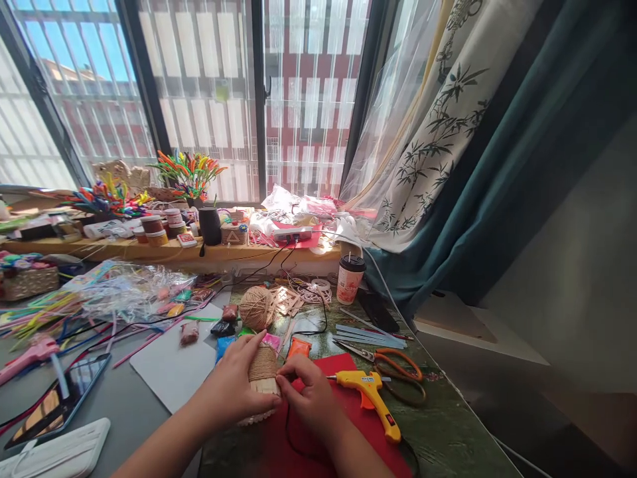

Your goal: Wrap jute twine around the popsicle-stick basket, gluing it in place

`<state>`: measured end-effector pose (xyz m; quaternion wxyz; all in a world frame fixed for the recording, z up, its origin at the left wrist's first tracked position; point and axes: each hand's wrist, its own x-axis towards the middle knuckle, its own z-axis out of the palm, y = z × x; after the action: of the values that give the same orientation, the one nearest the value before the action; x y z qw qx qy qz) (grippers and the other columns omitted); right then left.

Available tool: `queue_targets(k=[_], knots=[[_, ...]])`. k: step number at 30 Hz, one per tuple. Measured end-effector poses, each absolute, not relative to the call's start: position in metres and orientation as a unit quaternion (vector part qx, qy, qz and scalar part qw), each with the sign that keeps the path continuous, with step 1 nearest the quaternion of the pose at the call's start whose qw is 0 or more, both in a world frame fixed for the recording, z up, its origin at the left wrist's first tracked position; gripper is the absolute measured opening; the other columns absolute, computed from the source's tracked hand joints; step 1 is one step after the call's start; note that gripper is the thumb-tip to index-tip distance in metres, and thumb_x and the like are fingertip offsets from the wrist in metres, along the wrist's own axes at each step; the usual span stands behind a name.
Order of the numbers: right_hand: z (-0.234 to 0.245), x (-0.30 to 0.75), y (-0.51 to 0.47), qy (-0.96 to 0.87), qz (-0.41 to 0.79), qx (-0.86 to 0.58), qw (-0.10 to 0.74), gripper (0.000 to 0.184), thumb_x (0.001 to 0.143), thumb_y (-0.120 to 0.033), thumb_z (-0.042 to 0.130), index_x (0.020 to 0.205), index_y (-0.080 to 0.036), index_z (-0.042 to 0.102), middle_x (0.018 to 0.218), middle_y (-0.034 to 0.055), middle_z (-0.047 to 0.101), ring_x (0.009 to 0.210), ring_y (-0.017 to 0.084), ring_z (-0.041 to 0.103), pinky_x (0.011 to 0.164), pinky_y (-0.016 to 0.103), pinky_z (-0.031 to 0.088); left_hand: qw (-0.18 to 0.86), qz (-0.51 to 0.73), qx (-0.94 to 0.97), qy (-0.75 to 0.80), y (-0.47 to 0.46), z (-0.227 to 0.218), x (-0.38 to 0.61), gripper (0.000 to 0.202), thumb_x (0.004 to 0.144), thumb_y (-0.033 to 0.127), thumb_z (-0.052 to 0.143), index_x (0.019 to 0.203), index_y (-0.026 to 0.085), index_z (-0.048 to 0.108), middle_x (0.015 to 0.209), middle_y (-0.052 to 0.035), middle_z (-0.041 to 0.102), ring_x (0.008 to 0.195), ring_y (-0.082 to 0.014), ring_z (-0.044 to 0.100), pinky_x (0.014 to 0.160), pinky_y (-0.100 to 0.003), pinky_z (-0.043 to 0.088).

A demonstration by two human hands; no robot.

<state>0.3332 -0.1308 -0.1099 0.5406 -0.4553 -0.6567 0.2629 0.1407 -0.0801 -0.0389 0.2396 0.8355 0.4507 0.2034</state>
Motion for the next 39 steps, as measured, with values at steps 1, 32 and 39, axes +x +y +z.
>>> queue_targets(k=[1,32,39], knots=[[-0.109,0.333,-0.131,-0.666,0.254,-0.456,0.533,0.010,0.092,-0.026,0.062,0.084,-0.021,0.065,0.080,0.0024,0.065,0.078,0.018,0.060,0.075,0.031,0.046,0.241,0.197,0.834,0.455,-0.080,-0.041,0.139,0.099,0.060,0.034,0.086,0.151,0.024,0.048,0.150,-0.0160,0.052,0.141,-0.0431,0.044,0.115,-0.056,0.040],[-0.104,0.335,-0.134,-0.612,0.354,-0.454,0.543,0.034,0.091,-0.051,0.063,0.077,-0.020,0.059,0.075,-0.0002,0.056,0.073,0.016,0.051,0.069,0.028,0.040,0.364,0.365,0.742,0.427,-0.094,-0.096,0.110,0.085,0.078,0.052,0.074,0.150,0.027,0.034,0.152,-0.0120,0.050,0.139,-0.0355,0.052,0.115,-0.048,0.044],[-0.105,0.338,-0.130,-0.561,0.400,-0.476,0.547,0.038,0.084,-0.055,0.072,0.076,-0.020,0.058,0.074,-0.0006,0.057,0.073,0.017,0.052,0.069,0.029,0.043,0.390,0.353,0.723,0.448,-0.100,-0.109,0.113,0.087,0.075,0.057,0.070,0.148,0.025,0.035,0.151,-0.0129,0.054,0.138,-0.0363,0.054,0.113,-0.047,0.045]])
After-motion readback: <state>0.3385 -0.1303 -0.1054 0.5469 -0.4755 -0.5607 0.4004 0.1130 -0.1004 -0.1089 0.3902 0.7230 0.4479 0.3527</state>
